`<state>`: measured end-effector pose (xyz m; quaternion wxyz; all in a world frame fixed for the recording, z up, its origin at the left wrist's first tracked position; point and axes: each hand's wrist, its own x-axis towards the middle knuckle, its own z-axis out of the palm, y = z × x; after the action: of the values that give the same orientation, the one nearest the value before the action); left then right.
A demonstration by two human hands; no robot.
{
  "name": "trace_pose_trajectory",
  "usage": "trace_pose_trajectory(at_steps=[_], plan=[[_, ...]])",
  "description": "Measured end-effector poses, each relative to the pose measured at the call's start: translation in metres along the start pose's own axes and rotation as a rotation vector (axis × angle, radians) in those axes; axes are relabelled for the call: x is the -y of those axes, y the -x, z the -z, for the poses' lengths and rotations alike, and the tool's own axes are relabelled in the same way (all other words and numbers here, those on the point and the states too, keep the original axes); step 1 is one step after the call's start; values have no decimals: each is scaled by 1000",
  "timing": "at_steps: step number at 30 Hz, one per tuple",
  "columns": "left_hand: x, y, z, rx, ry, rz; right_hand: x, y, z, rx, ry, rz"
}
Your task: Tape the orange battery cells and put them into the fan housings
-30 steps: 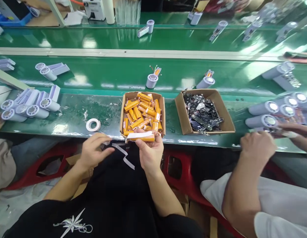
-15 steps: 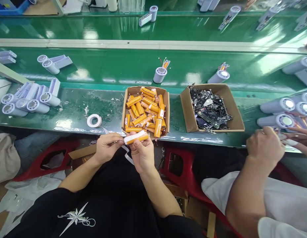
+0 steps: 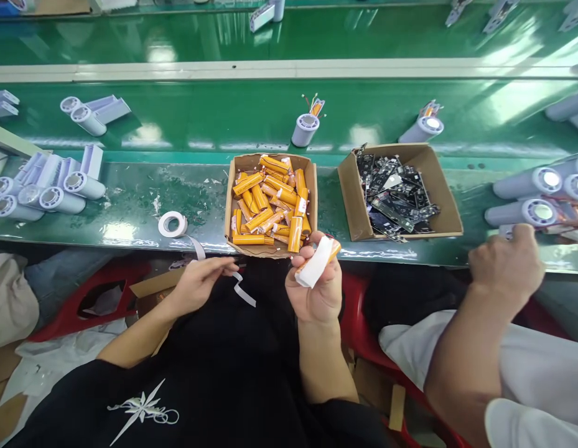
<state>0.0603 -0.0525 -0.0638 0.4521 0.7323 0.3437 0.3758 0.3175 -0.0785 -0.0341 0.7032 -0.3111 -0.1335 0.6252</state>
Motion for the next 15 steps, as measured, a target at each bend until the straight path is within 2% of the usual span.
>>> trace_pose_trajectory(at_steps=[3, 6, 9, 12, 15], plan=[[4, 6, -13, 179, -226, 51, -1, -1, 9, -68, 63, 35], [12, 12, -27, 315, -465, 80, -7, 1, 17, -72, 81, 53], [22, 18, -36, 356, -774, 57, -10, 2, 23, -33, 82, 58], [29, 18, -36, 319, -924, -82, -8, 0, 28, -36, 85, 89], [17, 4, -25, 306, -772, -293, -4, -3, 28, -75, 115, 139]])
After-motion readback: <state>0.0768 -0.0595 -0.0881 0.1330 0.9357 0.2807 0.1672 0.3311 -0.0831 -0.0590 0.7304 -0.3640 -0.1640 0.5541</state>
